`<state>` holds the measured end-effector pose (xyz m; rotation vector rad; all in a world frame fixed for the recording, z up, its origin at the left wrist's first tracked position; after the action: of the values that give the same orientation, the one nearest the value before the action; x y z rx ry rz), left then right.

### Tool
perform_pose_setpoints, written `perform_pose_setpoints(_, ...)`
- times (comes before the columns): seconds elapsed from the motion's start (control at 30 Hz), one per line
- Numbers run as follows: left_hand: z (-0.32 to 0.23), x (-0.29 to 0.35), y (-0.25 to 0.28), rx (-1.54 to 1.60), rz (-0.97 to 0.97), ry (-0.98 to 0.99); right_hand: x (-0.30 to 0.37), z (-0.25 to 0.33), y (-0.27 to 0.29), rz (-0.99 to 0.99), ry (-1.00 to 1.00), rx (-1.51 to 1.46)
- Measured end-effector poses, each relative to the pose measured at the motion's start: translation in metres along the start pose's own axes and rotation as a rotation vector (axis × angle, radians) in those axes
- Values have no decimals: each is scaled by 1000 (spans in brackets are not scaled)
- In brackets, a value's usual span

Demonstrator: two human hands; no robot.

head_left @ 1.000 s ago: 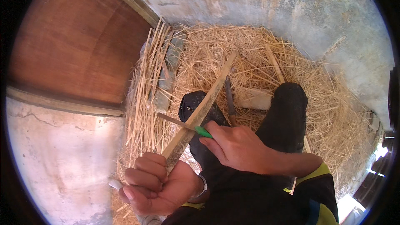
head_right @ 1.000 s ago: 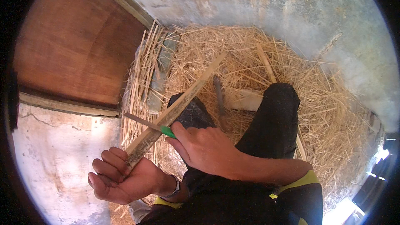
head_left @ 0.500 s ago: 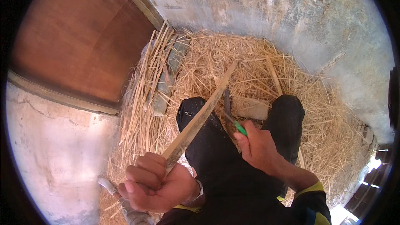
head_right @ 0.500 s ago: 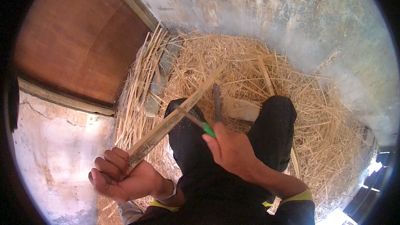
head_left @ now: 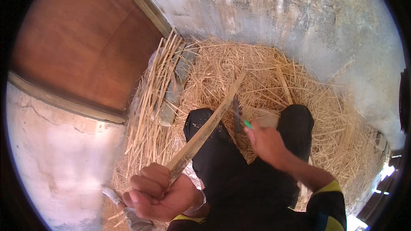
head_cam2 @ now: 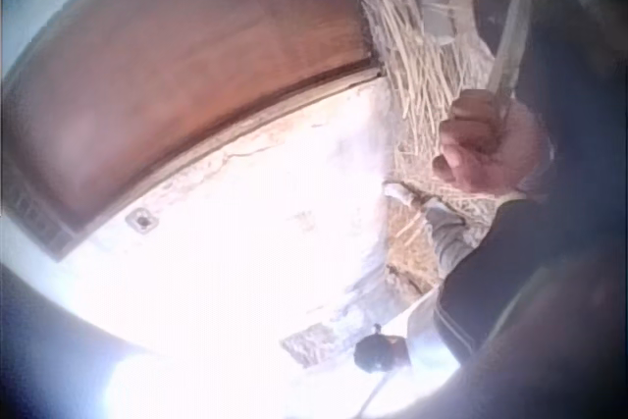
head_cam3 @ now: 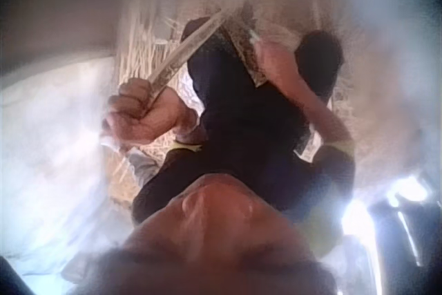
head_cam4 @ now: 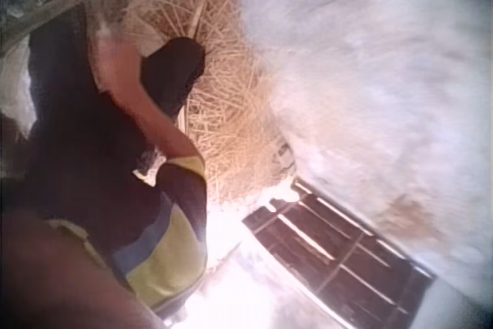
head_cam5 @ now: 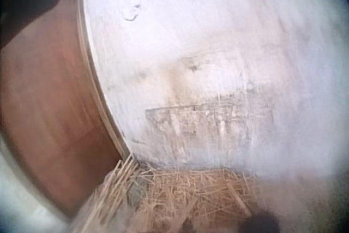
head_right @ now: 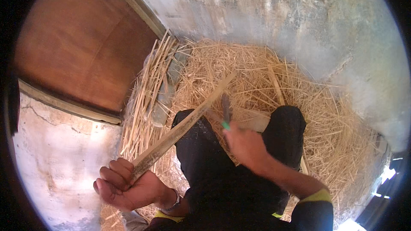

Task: The person sits on a straw-covered floor and uses a green-handled knife to shave thin strips from a long bamboo stick. They hold the stick with their left hand and repeatedly scrape the blade along its length, creating a pile of shavings.

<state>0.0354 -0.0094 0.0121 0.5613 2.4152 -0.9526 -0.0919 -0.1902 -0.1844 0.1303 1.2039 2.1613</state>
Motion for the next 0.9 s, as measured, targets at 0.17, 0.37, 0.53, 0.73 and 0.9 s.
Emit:
perform_pose_setpoints(0.17, -3, 8, -8, 15, 8, -22, -5, 76, 44, -104, 219, -238)
perform_pose_setpoints(0.37, -4, 9, -10, 35, 54, 10, -11, 78, 16, -61, 255, -176)
perform_pose_setpoints(0.53, 0, 9, 4, -20, -59, -3, -9, 68, 11, -7, 226, 39)
perform_pose_setpoints(0.73, -14, 2, 30, -1, -67, 0, 32, -27, -1, -13, -141, -26)
perform_pose_setpoints(0.9, -5, 7, 4, 49, 94, -41, 16, 50, 25, -43, 105, -218)
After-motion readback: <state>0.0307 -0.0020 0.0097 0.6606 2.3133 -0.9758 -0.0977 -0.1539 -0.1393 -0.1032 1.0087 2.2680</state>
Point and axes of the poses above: each hand's wrist, its own x-axis away from the middle knuckle, its own y-axis out of the back of the hand, z = x × y, the point moved 9 cm from there along -x, towards the middle knuckle, and after that the axes turned 12 degrees about y, right-handed, at the moved point
